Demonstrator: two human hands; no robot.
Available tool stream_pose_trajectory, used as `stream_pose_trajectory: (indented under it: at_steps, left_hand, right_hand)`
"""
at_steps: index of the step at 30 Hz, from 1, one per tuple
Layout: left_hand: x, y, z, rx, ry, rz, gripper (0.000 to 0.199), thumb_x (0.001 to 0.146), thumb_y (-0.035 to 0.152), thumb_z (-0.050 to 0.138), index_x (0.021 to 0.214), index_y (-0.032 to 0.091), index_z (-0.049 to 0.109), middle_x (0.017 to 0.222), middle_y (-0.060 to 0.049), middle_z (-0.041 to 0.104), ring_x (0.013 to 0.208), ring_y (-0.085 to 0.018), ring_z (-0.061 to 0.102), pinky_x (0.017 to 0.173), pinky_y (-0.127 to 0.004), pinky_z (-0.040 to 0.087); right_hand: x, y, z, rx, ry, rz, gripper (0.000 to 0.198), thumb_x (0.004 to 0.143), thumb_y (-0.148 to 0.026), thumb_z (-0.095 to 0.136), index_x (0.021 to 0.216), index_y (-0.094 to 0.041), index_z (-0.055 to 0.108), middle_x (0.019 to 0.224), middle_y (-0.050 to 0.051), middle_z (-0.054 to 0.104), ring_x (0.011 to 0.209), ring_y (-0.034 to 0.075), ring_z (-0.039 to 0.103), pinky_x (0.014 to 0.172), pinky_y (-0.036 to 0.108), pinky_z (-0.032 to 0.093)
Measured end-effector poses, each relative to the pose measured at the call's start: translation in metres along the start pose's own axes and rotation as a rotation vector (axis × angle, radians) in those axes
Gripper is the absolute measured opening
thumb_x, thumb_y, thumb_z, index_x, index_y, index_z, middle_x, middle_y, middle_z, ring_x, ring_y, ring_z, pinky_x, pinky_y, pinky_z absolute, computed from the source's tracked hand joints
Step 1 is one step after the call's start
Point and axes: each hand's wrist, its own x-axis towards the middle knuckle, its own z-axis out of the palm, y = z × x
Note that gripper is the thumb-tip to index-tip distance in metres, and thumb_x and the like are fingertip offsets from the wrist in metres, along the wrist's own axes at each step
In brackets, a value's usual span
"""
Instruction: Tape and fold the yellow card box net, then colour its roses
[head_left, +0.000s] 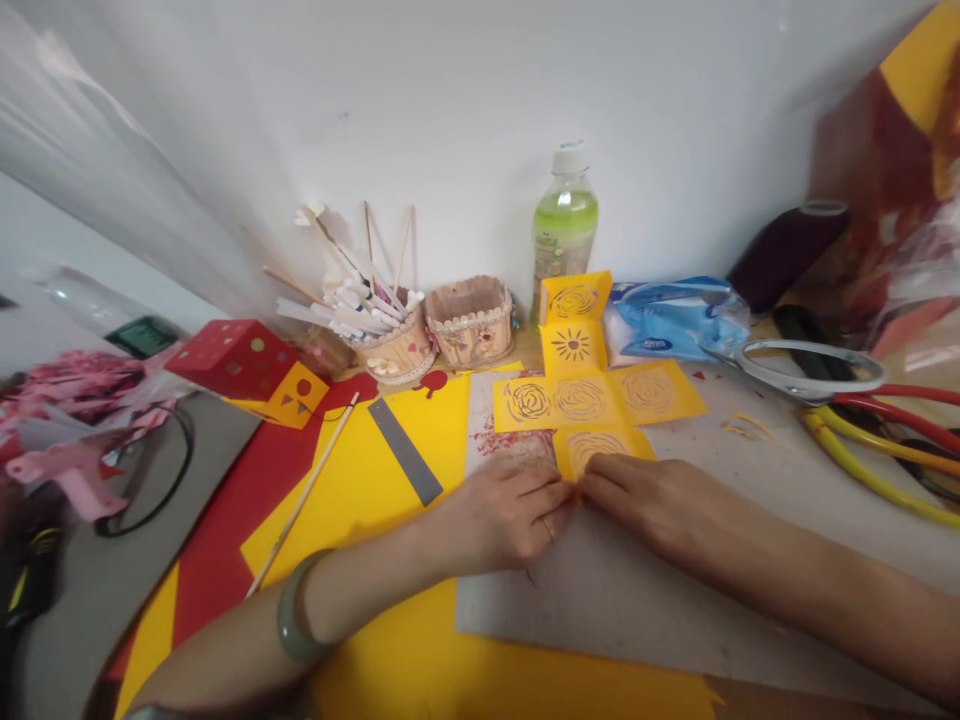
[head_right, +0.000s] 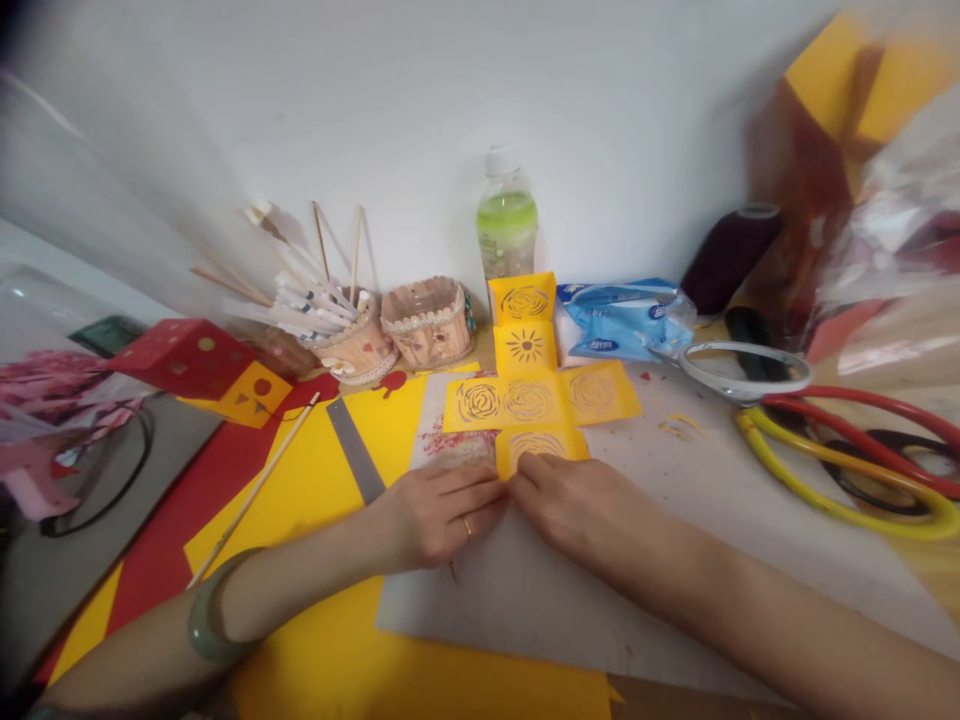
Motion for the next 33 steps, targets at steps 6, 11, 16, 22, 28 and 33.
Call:
stream_pose_trajectory:
  at_steps: [6,11,16,22,28,33]
  left_hand:
    - [0.0,-0.0001,-0.0005,0.008,-0.008,0.004,0.029,0.091,0.013,0.037,0.085,0.012,0.065,0.096,-0.003,0.068,0.091,-0.015,0.061,0.073,-0.026,0.052]
    - [-0.0014,-0.0001,0.0006,0.005,-0.022,0.003,0.026,0.09,0.013,0.039,0.087,0.012,0.065,0.096,-0.003,0.068,0.092,-0.015,0.06,0.073,-0.026,0.052]
    - [-0.0048,-0.0006,0.0021,0.031,-0.033,0.021,0.024,0.09,0.013,0.041,0.091,0.013,0.065,0.1,-0.003,0.067,0.095,-0.014,0.059,0.074,-0.026,0.052]
    - [-0.0052,-0.0004,0.0037,0.034,-0.005,0.013,0.022,0.089,0.013,0.043,0.089,0.014,0.065,0.099,-0.002,0.067,0.094,-0.015,0.059,0.071,-0.026,0.051]
    - [-0.0028,-0.0009,0.0031,0.025,-0.001,0.004,0.028,0.091,0.013,0.038,0.088,0.012,0.065,0.096,-0.002,0.068,0.092,-0.015,0.06,0.069,-0.026,0.053]
    - [-0.0033,-0.0012,0.003,0.051,-0.028,0.011,0.029,0.092,0.013,0.036,0.091,0.012,0.065,0.096,-0.004,0.068,0.093,-0.014,0.06,0.071,-0.025,0.053]
  right_hand:
    - [0.0025,0.0008,0.0023,-0.094,0.044,-0.084,0.031,0.083,0.001,0.028,0.072,-0.016,0.052,0.064,0.003,0.055,0.046,0.011,0.046,0.041,0.023,0.028]
    - [0.0037,0.0018,0.0011,-0.042,0.016,-0.044,0.032,0.083,0.001,0.027,0.075,-0.015,0.054,0.067,0.003,0.058,0.049,0.012,0.05,0.043,0.023,0.03]
    - [0.0045,0.004,-0.0001,0.019,-0.017,-0.025,0.031,0.083,0.0,0.029,0.077,-0.015,0.054,0.07,0.004,0.058,0.054,0.013,0.054,0.047,0.023,0.035]
    - [0.0038,0.0037,-0.0007,-0.024,-0.005,-0.051,0.031,0.083,0.001,0.028,0.076,-0.015,0.054,0.067,0.003,0.058,0.048,0.012,0.051,0.043,0.023,0.033]
    - [0.0043,0.0006,-0.0008,-0.132,0.044,-0.11,0.032,0.082,0.002,0.028,0.074,-0.014,0.053,0.064,0.003,0.056,0.045,0.011,0.047,0.041,0.023,0.03]
    - [0.0076,0.0024,0.0019,-0.179,0.034,-0.122,0.033,0.082,0.003,0.027,0.072,-0.014,0.053,0.063,0.003,0.055,0.047,0.012,0.046,0.043,0.024,0.031]
